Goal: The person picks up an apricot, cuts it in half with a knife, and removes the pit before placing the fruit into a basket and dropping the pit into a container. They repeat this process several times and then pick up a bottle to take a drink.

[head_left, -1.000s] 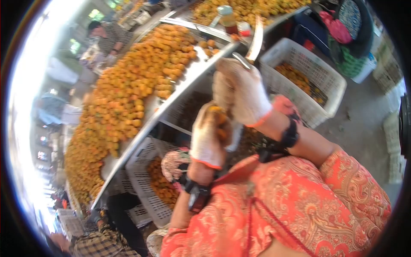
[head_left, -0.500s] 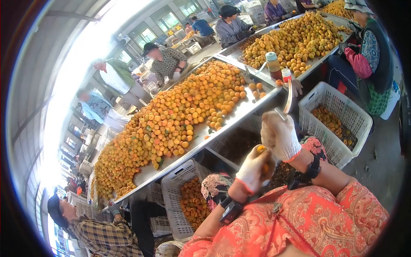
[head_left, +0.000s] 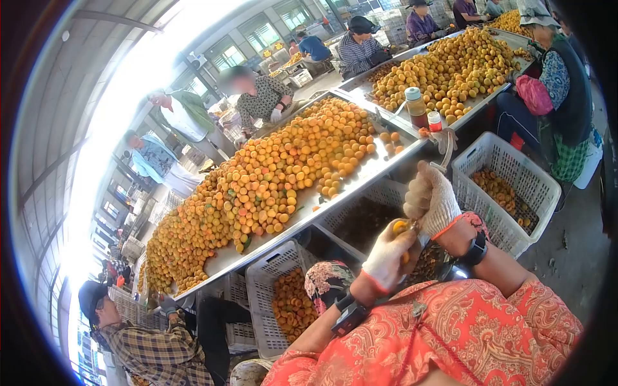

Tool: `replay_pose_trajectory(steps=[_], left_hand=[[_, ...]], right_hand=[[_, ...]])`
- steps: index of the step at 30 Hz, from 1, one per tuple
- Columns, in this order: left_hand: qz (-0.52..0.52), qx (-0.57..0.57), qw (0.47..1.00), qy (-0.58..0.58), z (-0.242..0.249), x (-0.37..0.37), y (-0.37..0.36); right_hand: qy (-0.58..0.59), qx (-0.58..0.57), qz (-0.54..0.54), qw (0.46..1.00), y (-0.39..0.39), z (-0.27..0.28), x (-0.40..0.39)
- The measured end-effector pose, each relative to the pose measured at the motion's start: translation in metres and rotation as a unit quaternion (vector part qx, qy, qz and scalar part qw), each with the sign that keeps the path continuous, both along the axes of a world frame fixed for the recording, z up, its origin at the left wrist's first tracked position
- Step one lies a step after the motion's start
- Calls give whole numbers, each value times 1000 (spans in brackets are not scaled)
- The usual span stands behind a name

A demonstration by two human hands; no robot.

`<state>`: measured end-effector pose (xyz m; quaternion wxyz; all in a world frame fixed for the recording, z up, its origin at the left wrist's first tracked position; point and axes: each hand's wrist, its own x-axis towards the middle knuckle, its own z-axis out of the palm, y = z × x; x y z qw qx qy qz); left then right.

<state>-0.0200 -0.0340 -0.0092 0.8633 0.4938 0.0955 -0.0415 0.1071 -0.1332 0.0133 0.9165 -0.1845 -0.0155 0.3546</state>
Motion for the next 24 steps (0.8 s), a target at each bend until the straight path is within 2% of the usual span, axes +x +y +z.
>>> replay_pose_trajectory(steps=[7, 9, 13, 14, 15, 16, 17, 19, 21, 22, 23, 24], left_hand=[[15, 40, 999, -22, -5, 5, -6], [52, 147, 987, -39, -10, 9, -5], [77, 234, 967, -67, -20, 17, -1], [33, 201, 979, -30, -22, 17, 5], [56, 251, 966, 27, -19, 21, 5], [55, 291, 955, -21, -11, 24, 2], [51, 300, 953, -18, -4, 23, 1], [-17, 306, 951, -27, 3, 19, 14], [45, 205, 977, 22, -2, 16, 14], [14, 192, 981, 27, 0, 17, 15], [15, 189, 981, 34, -5, 18, 21], [-24, 141, 990, 18, -12, 18, 28]], right_hand=[[35, 15, 20, 999, -3, -3, 5], [-21, 25, 31, 999, -3, -9, 8], [1, 64, 45, 997, 0, -18, 15], [-45, 4, -14, 999, 4, -17, 13], [-42, -16, -26, 999, 5, -15, 15], [-78, -59, -56, 994, 4, -10, 11], [-105, -47, -55, 992, 3, -9, 12], [-150, -80, -57, 984, 2, -3, 6], [-206, -83, -48, 974, 5, -1, 1], [-246, -125, -95, 956, 7, 1, -3], [-241, -127, -92, 958, 6, 1, -4], [-253, -128, -90, 955, 6, 2, -3]])
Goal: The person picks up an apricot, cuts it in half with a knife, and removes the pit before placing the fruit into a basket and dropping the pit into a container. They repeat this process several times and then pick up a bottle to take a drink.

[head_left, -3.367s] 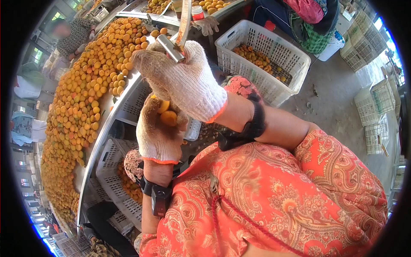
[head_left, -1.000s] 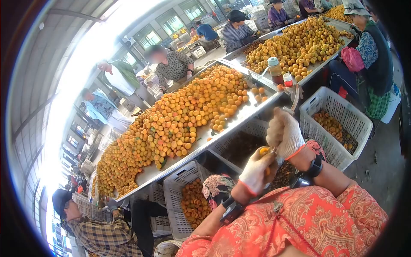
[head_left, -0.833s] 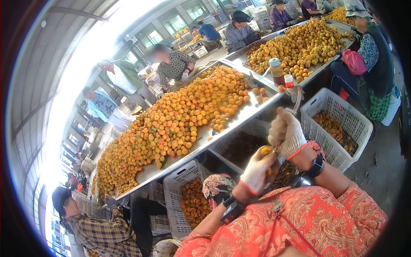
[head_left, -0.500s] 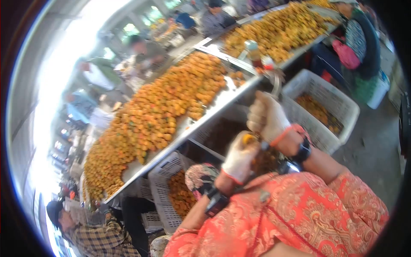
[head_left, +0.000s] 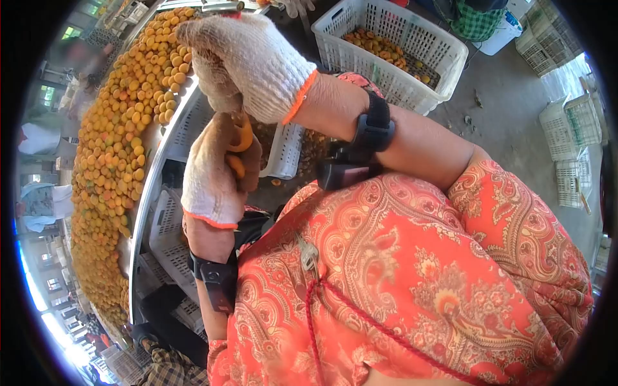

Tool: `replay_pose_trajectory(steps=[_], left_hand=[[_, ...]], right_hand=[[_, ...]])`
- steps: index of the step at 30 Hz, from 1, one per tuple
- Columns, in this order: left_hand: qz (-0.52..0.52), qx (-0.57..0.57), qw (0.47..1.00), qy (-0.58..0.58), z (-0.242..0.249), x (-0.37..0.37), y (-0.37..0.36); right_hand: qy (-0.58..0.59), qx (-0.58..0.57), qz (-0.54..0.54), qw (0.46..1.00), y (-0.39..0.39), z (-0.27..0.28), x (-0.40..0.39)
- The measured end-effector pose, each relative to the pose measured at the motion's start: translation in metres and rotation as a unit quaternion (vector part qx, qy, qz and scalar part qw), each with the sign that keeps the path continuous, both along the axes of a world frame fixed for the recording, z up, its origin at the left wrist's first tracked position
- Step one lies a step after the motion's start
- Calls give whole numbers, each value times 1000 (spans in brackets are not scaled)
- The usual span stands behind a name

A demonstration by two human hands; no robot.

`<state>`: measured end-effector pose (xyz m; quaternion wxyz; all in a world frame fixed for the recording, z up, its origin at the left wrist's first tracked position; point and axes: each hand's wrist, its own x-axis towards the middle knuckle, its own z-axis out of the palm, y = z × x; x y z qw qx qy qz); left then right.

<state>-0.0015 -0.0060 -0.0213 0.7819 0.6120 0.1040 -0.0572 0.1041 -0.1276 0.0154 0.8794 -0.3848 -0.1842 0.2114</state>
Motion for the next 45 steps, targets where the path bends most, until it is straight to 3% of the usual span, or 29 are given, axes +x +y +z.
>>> replay_pose_trajectory(steps=[1, 2, 3, 4, 5, 9, 10, 11, 12, 14, 15, 17, 21, 25, 29, 33, 35, 36, 41, 45], left_hand=[[-40, -50, 998, -11, -4, 0, 3], [12, -132, 990, 39, -5, 0, 1], [13, -134, 990, 39, -8, 1, -1], [8, 118, 991, -68, -13, 1, -3], [1, 361, 917, -171, -18, 2, -4], [18, 285, 943, -173, -37, 7, 1], [37, 214, 967, -137, -40, 7, 0], [57, 141, 983, -100, -42, 7, 0], [56, 140, 983, -100, -43, 8, 3], [-6, 95, 988, -121, -45, 8, 9], [-5, 95, 988, -122, -44, 9, 5], [77, 273, 949, -136, -41, 9, -5], [86, 313, 938, -122, -30, 8, -7], [181, 83, 980, -13, -11, 10, -28], [262, -150, 948, 98, 0, 11, -41], [138, -188, 972, 28, -11, 7, -28], [251, -166, 951, 65, 7, 11, -55], [306, -154, 935, 85, 12, 12, -61], [281, -182, 939, 80, -3, 10, -50], [284, -156, 945, 40, 0, 8, -57]], right_hand=[[-13, -3, 3, 1000, 0, 0, 2], [53, 37, 24, 998, 12, -5, 14], [54, 36, 25, 998, 11, -7, 16], [3, 90, 29, 996, 9, -10, 17], [-47, 144, 32, 988, 7, -12, 18], [-9, 50, -44, 998, -1, 2, 2], [-16, -13, -86, 996, -1, 3, 1], [-16, -14, -87, 996, -1, 2, 3], [-3, 16, -82, 996, 0, 0, 4], [9, 46, -77, 996, 0, -1, 4], [2, 55, -75, 996, -2, -1, 3], [-5, 65, -73, 995, -2, 0, 1], [-91, -7, -124, 988, -3, -1, -3], [-139, -63, -140, 978, -5, -4, -9], [-118, -48, -120, 985, -1, -10, -7], [-152, -86, -175, 969, -4, 0, -20], [-227, -141, -207, 941, -8, 3, -25], [-234, -117, -224, 939, -3, 0, -25], [-301, -101, -227, 921, 2, -6, -26], [-195, -100, -189, 957, 6, -4, -25]])
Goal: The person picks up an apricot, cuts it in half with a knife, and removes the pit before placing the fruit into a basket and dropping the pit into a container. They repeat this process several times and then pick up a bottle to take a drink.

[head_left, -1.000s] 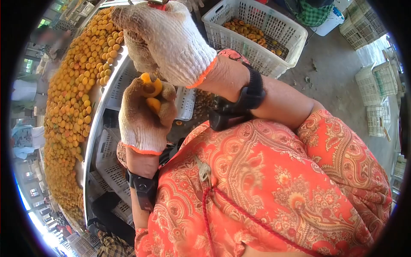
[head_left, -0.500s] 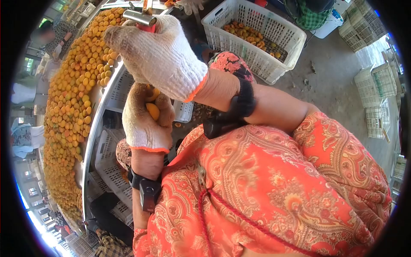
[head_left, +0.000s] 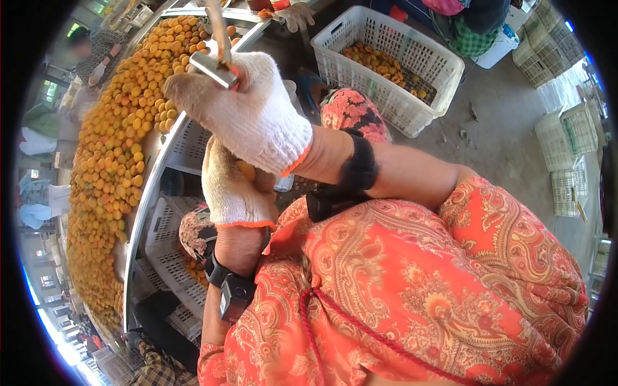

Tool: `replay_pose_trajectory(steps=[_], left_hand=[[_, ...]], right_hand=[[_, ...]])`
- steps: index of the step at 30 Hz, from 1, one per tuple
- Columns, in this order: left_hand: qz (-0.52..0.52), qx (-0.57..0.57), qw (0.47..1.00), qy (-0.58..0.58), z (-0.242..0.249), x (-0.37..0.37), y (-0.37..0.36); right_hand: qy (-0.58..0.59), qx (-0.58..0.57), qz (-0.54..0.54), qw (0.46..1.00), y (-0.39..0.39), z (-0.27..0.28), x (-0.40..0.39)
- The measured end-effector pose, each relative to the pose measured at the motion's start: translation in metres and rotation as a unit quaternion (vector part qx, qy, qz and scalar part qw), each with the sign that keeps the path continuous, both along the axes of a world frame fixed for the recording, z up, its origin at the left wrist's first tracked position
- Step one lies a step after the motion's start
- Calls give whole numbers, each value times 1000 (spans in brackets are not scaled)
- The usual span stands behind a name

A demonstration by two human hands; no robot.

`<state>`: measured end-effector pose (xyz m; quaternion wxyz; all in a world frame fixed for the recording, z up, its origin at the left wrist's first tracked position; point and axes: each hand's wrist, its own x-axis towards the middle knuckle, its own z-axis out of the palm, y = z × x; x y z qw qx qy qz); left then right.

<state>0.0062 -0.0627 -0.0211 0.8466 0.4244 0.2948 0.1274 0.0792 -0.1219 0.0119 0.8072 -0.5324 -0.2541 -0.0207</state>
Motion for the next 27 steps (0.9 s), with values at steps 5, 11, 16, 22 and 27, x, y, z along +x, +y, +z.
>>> replay_pose_trajectory(steps=[5, 11, 16, 22, 27], left_hand=[[-22, 66, 997, -13, -7, 0, 8], [-70, -20, 997, -32, 11, -9, 14], [-170, -36, 981, -88, 15, -14, 16], [-32, -96, 995, -8, 19, -9, 11], [-33, -116, 993, -1, 17, -5, 13]], right_hand=[[146, 132, 113, 974, -6, 4, 8], [183, 151, 186, 954, -15, 6, 20], [146, 138, 122, 972, -22, 20, 5], [86, 136, 77, 984, -23, 17, 5], [128, 182, 96, 970, -20, 18, 2]])
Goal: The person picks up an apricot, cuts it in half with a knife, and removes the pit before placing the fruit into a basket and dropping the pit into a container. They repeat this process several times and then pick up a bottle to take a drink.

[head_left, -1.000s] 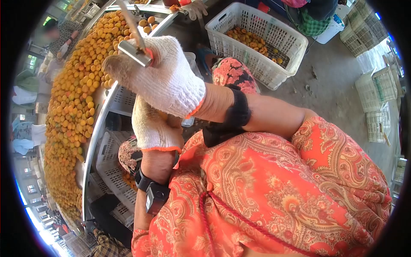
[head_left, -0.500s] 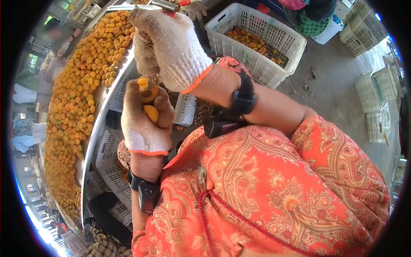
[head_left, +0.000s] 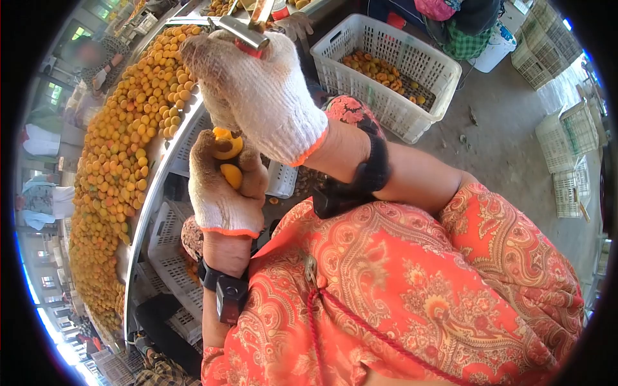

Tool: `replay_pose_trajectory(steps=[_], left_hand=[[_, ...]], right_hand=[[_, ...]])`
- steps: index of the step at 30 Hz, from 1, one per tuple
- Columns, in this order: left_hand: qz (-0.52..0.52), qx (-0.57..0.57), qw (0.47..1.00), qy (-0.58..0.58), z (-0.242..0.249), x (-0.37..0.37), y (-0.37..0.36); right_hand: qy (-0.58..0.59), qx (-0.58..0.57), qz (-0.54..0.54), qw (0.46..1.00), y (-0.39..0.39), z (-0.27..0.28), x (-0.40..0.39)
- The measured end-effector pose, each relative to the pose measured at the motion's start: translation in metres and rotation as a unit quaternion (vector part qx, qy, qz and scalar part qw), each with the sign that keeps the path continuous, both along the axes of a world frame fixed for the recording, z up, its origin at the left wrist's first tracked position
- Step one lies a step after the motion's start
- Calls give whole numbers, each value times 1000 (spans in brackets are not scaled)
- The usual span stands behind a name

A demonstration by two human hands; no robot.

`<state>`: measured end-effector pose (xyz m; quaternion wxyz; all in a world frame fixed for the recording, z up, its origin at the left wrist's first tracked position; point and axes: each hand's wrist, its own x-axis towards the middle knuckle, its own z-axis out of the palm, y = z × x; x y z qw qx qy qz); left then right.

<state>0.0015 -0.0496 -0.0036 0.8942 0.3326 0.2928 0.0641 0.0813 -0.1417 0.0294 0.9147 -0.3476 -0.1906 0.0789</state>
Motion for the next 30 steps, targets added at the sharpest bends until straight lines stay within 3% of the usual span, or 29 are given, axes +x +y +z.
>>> replay_pose_trajectory(steps=[2, 3, 4, 5, 8, 11, 15, 17, 19, 21, 23, 24, 25, 26, 27, 30], left_hand=[[-16, 1, 1000, -6, -8, -2, 7], [-83, -18, 994, -71, -13, -3, 12], [-150, -37, 978, -138, -16, -3, 16], [-149, -37, 978, -140, -20, -3, 16], [55, 92, 991, 78, 7, 3, -21], [78, 105, 989, 62, 13, 5, -31], [71, 111, 990, 56, 3, 3, -27], [17, 126, 992, -5, -13, -1, -11], [29, 119, 992, -11, -3, 2, -18], [91, 127, 986, 58, 11, 7, -30], [53, 110, 991, 59, -4, 4, -9], [19, 324, 945, -36, -14, 4, -4], [-16, 519, 845, -131, -22, 4, -1], [-21, 314, 944, -98, -26, 3, 4], [-23, 314, 944, -100, -17, 4, 1], [-38, 165, 984, -60, 3, 6, -4]], right_hand=[[-67, -42, -51, 996, 8, -10, 7], [-68, -42, -52, 995, 5, -7, 4], [-74, -110, -67, 989, 2, -3, -1], [-80, -178, -82, 977, 0, 0, -5], [-154, -181, -102, 966, -3, -2, -11], [-177, -178, -82, 964, -7, -1, -13], [-246, -207, -132, 938, 4, -12, -9], [-263, -207, -123, 934, 6, -13, -11], [-288, -204, -137, 926, 5, -11, -10], [-165, -164, -69, 970, 1, -4, -13], [-136, -180, -67, 972, -2, -2, -7], [-104, -139, -58, 983, 0, -6, 0], [-71, -98, -50, 991, 3, -10, 5], [-91, -50, -62, 993, 8, -14, 11], [-92, -51, -65, 992, 6, -11, 10], [-38, -22, -36, 998, 1, -3, 7]])
